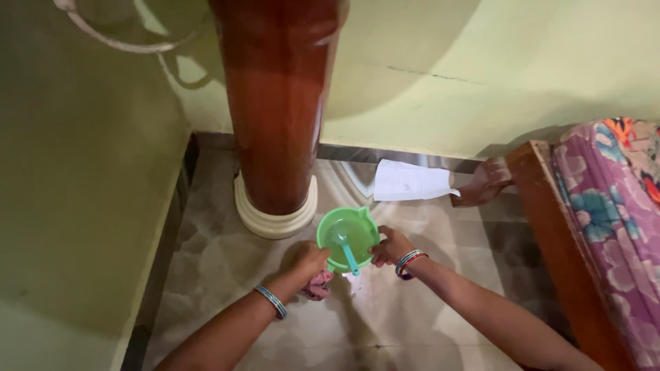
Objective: The person cleans the pedestal of a washbasin by scrubbing it with a brush dipped in a bucket of water and wiping the surface with a cloth.
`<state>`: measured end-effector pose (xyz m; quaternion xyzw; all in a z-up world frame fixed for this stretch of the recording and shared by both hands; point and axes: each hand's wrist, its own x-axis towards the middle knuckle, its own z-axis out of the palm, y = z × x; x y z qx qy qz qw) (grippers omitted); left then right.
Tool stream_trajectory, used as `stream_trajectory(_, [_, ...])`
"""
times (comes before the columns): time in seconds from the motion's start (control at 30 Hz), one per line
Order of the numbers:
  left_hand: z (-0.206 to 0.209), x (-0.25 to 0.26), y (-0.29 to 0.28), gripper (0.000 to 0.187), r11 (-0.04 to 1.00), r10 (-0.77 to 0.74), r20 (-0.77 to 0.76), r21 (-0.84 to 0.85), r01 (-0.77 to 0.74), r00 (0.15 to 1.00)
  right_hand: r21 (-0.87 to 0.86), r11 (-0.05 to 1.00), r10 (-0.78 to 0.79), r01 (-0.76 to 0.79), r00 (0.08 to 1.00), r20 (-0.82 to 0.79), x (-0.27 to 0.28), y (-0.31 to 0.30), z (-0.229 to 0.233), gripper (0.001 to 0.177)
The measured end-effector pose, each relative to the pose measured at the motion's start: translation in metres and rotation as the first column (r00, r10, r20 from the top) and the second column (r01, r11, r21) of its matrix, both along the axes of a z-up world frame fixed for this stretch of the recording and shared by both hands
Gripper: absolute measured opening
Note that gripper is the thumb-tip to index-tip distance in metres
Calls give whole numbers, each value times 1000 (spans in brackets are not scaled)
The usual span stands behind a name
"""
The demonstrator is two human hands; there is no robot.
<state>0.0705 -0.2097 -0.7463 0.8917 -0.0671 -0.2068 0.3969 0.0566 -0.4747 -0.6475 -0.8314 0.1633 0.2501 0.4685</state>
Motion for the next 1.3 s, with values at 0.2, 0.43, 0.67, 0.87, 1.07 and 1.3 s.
stream_trajectory(0.2, [-90, -4, -9, 32, 966, 118, -218, -199, -162, 969, -56, 997, 58, -58, 998, -15, -1, 20, -53, 57])
stream_trajectory(0.43, [-92, -18, 5, 31, 914, 164, -325, -304, -267, 931, -211, 973, 88, -97, 995, -52, 0, 47, -87, 53])
stream_trajectory(0.67, [-76, -19, 14, 37, 966, 195, -249, -116, -229, 949, -244, 951, 172, -192, 980, -100, 7, 46, -93, 50])
stream_trajectory(0.87, [-46, -5, 47, 42, 976, 220, -244, 47, -215, 945, -631, 699, 537, -336, 830, 153, 13, 43, -79, 48])
stream_trajectory(1.07, [-53, 15, 62, 43, 975, 218, -34, -28, -219, 975, -682, 523, 750, -511, 655, 85, 9, 91, -82, 44])
stream_trajectory(1.3, [-39, -5, 45, 32, 978, 208, -191, 39, -205, 959, -741, 425, 778, -519, 628, 6, 5, 124, -116, 32])
